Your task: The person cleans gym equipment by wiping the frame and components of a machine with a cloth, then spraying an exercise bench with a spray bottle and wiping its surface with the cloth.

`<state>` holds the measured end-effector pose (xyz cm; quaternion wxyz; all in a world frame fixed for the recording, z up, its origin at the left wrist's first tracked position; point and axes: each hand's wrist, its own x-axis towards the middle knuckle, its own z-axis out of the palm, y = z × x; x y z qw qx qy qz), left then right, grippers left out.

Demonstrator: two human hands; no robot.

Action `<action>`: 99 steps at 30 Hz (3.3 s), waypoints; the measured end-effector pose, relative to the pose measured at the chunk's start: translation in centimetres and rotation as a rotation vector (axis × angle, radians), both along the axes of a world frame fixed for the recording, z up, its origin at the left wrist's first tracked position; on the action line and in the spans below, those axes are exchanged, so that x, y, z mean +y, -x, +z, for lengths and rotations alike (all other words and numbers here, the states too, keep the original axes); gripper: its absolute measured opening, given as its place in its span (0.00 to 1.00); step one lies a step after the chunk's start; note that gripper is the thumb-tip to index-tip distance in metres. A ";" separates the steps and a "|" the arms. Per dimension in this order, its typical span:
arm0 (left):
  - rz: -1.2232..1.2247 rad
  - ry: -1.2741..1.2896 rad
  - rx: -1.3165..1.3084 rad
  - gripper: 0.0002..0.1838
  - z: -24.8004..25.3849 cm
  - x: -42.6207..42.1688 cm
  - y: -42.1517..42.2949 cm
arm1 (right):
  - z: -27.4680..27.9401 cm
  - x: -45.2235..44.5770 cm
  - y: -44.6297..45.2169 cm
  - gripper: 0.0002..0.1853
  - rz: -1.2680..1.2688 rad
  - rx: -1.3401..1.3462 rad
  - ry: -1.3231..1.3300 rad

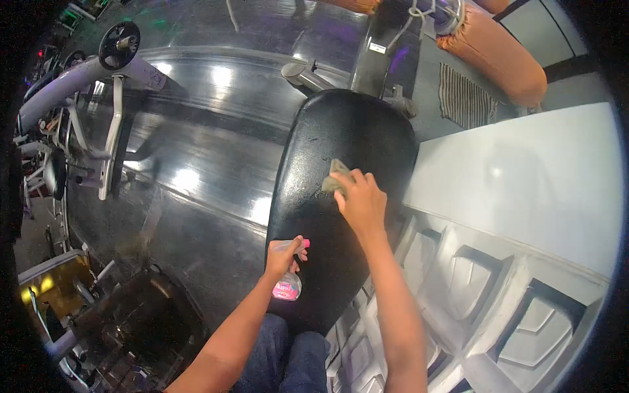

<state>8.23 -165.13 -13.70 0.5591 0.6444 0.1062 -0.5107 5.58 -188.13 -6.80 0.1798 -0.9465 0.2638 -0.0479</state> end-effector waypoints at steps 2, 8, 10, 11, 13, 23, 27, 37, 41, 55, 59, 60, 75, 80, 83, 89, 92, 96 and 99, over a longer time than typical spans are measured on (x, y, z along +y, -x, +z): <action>-0.018 0.001 -0.011 0.25 -0.3 0.0 0.0 | -0.2 0.5 -0.4 0.19 -0.129 -0.011 -0.029; -0.001 0.007 0.004 0.24 -1.1 0.3 0.2 | -1.8 6.4 -0.8 0.18 0.069 -0.049 -0.139; 0.003 0.083 0.000 0.24 -1.3 0.6 0.2 | -2.6 7.6 0.1 0.18 0.231 -0.036 -0.149; 0.004 0.079 -0.005 0.24 -1.1 0.6 0.1 | -2.5 7.4 0.4 0.18 0.232 -0.042 -0.152; -0.014 0.022 -0.001 0.23 -0.8 0.4 0.1 | -2.0 6.4 1.9 0.17 0.269 -0.018 -0.152; -0.027 0.025 -0.037 0.24 -1.6 0.7 0.0 | -0.8 1.1 3.6 0.18 -0.269 -0.023 -0.126; -0.041 0.018 -0.030 0.25 -1.0 0.8 -0.2 | -1.3 4.7 3.4 0.16 -0.196 -0.052 -0.218; -0.058 0.026 -0.026 0.25 -1.1 0.9 -0.3 | -1.5 4.0 8.0 0.15 -0.191 0.053 -0.264; -0.031 0.027 -0.008 0.26 -0.8 0.7 -0.3 | -0.5 0.9 7.6 0.15 -0.355 -0.058 -0.197; -0.015 0.024 -0.024 0.25 -0.9 0.9 -0.4 | -2.0 10.2 7.0 0.16 -0.324 -0.031 -0.376; -0.024 0.017 -0.022 0.26 -1.2 0.9 -0.5 | -1.9 8.6 9.4 0.16 -0.417 -0.015 -0.377; -0.021 0.027 -0.024 0.26 -1.2 0.9 -0.5 | -1.9 7.7 10.0 0.17 -0.451 -0.044 -0.369; -0.056 0.018 -0.052 0.27 -1.5 1.1 -0.6 | -2.7 7.8 7.2 0.19 -0.482 -0.175 -0.330; -0.031 -0.021 -0.033 0.24 -0.8 0.6 -0.5 | -2.5 10.1 9.6 0.18 -0.523 -0.155 -0.388; -0.036 0.004 -0.063 0.24 -1.1 0.7 -0.6 | -2.9 10.2 12.4 0.18 -0.607 -0.185 -0.374; -0.052 0.003 -0.088 0.23 -1.0 0.6 -0.5 | -3.9 7.1 15.6 0.17 -0.758 -0.292 -0.307; -0.122 -0.005 -0.165 0.28 -1.1 0.7 -0.4 | -3.8 5.1 14.5 0.17 -0.740 -0.277 -0.266; -0.149 0.004 -0.179 0.28 -1.1 0.7 -0.5 | -3.4 4.0 13.3 0.17 -0.765 -0.267 -0.285; -0.143 -0.022 -0.195 0.29 -1.0 0.5 -0.4 | -4.1 5.5 14.3 0.17 -0.808 -0.360 -0.271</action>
